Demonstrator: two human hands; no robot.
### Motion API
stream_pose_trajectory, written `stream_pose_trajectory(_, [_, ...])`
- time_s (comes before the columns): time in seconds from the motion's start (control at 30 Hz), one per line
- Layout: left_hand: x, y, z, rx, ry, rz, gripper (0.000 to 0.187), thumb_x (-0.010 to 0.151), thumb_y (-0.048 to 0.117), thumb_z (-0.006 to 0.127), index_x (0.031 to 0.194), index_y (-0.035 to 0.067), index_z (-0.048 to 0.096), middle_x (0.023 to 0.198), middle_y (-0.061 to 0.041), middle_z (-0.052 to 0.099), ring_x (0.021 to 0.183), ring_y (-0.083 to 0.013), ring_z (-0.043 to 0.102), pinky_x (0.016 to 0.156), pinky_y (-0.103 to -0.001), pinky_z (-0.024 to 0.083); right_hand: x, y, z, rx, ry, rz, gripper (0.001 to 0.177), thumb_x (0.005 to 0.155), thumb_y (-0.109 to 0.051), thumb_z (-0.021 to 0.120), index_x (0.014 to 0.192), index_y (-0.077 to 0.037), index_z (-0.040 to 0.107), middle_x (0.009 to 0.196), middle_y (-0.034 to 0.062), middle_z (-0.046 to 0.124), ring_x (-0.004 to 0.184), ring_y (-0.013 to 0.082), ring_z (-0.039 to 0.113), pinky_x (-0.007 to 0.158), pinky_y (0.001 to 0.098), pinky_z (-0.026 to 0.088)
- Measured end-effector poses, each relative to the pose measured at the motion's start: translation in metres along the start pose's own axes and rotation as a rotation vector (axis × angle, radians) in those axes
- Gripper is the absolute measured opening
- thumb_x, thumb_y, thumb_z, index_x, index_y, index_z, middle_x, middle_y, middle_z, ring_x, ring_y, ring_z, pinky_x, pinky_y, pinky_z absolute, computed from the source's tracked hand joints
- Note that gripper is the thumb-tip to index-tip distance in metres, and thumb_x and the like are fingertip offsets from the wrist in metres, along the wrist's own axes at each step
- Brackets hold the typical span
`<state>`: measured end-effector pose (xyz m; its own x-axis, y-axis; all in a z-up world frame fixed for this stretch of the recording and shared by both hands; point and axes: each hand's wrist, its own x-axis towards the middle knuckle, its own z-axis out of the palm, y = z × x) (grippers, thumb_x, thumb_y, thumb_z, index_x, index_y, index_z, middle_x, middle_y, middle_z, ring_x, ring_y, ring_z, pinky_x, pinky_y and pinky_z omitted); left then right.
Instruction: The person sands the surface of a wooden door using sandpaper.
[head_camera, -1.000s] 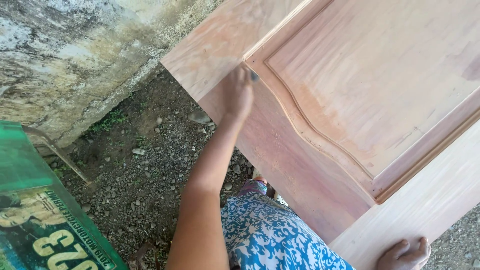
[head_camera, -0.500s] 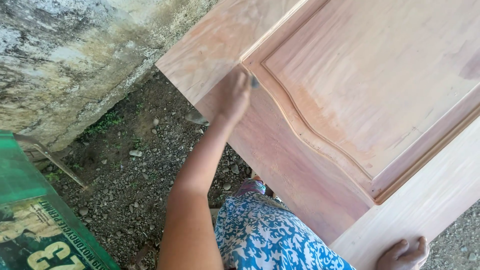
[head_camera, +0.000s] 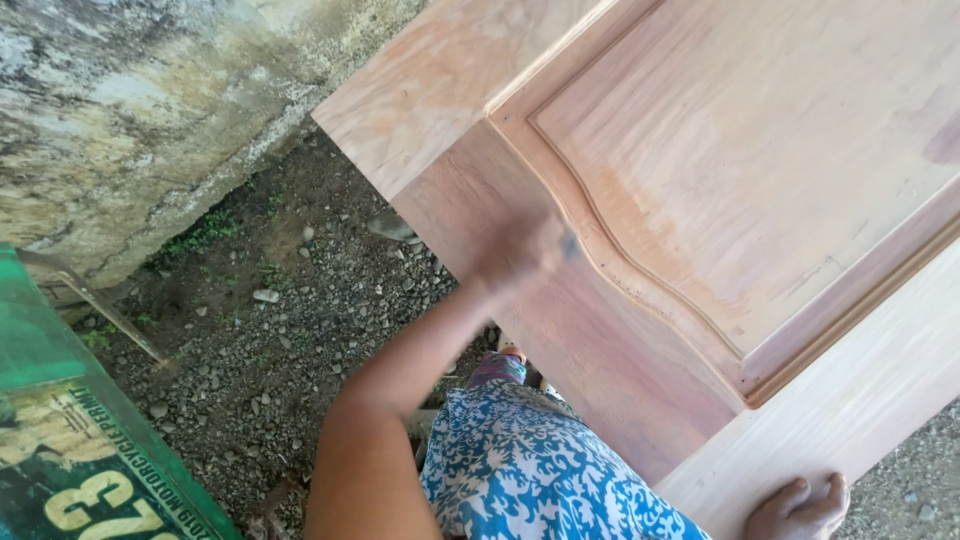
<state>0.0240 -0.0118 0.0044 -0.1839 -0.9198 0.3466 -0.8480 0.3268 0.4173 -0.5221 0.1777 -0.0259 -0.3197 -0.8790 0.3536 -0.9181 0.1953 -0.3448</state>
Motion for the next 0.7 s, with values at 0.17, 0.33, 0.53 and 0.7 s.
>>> stream_pose_trajectory(0.17, [0.020,-0.096,-0.029,0.248,0.242,-0.318,0.015,0.108,0.016,0.056,0.112,0.003,0.063,0.105,-0.011,0.061,0.098,-0.0234,0.057,0.084,-0.039,0.053,0.003,-0.001,0.000,0.086,-0.019,0.049,0.044,0.113,-0.010,0.056,0.152,0.007,0.044,0.144,0.0339,0.050,0.130,0.0471,0.056,0.106,0.0540,0.053])
stream_pose_trajectory(0.33, [0.032,0.023,-0.055,-0.337,0.169,-0.633,0.036,0.107,0.030,0.055,0.085,0.002,0.061,0.083,-0.013,0.061,0.082,-0.0251,0.061,0.082,-0.042,0.052,-0.001,0.020,0.012,0.088,0.056,-0.082,0.038,0.114,-0.006,0.059,0.146,0.007,0.046,0.143,0.0319,0.052,0.131,0.0463,0.055,0.112,0.0552,0.049])
stream_pose_trajectory(0.53, [-0.014,0.071,0.024,0.166,0.219,0.392,0.013,0.093,0.007,0.062,0.101,-0.001,0.069,0.103,-0.008,0.069,0.100,-0.0190,0.065,0.089,-0.029,0.055,0.006,-0.014,-0.004,0.132,0.000,0.039,0.044,0.112,-0.008,0.056,0.152,0.006,0.044,0.144,0.0328,0.050,0.125,0.0461,0.058,0.104,0.0538,0.053])
stream_pose_trajectory(0.7, [0.019,-0.012,-0.072,-0.406,0.233,-0.340,0.011,0.101,0.007,0.058,0.098,0.005,0.069,0.102,-0.011,0.066,0.099,-0.0239,0.058,0.086,-0.038,0.050,0.003,-0.005,-0.008,0.023,-0.055,0.009,0.042,0.116,-0.008,0.058,0.151,0.007,0.042,0.143,0.0345,0.051,0.127,0.0480,0.059,0.105,0.0541,0.055])
